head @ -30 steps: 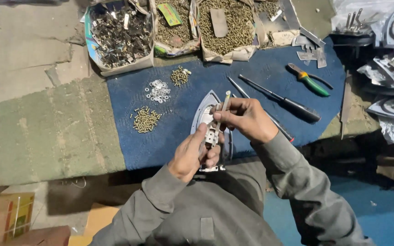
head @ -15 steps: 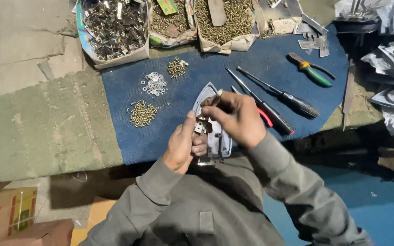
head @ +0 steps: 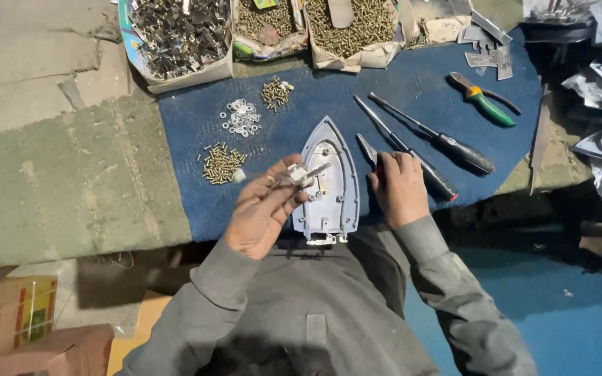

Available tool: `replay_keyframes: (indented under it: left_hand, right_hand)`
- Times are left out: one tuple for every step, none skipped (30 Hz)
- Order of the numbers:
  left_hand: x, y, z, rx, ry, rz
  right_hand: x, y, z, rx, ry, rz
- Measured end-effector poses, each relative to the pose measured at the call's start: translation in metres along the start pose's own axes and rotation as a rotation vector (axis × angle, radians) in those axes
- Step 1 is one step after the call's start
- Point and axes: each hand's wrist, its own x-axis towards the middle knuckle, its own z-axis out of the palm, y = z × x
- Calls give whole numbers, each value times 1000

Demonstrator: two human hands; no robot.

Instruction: The person assembles a metal electrical component, likely an iron soleplate, by inserting screws and washers and tightening them with a screwdriver. They use pliers to adjust internal parts and a hammer to tap components into place. The work is performed on a blue mat on a cluttered workbench with piles of screws and washers nearby.

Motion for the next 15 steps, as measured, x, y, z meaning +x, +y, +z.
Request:
replay_keyframes:
  left_hand:
    - [-2,-1,3,28,8,5]
    - [-3,-2,7,54,19,14]
    - [-2,-5,7,52,17,22]
    - [-2,-8,7,22,-21,72]
    - [-1,-12,8,-8,-59,123]
    - [0,-17,1,-7,-60,130]
    - [2,-23,-4,22,-56,152]
    - [8,-29,-7,50,-63,172]
    - [12,-28,-3,50,-75,176]
    - [11,-29,-1,118,-65,196]
    - [9,-30,0,187,-55,217]
    - [9,-31,0,189,-62,212]
    - [10,-32,0,213,-78,230]
    - [12,-32,0,236,-95,251]
    - [11,-33,4,239,-104,249]
  right_hand:
    - [1,11,-2,222,-54,60]
    - [4,22,-3,445,-110,116]
    - [10,4,-34,444,-106,109]
    - [18,-14,-64,947,-156,391]
    - [24,-31,-94,1447,-214,679]
    - [11,-28,-87,1450,-213,671]
    - [-2,-24,-80,1060,-410,519]
    - [-14,-17,-75,655,-569,366]
    - [-1,-24,-90,652,-557,365]
    - [6,-33,-106,696,-560,290]
    - [13,-42,-120,740,-562,214]
    - [18,-42,-124,739,-557,222]
    - [23,-41,-128,842,-605,170]
    - [30,-40,-132,943,-650,113]
    - [32,-40,-135,942,-641,117]
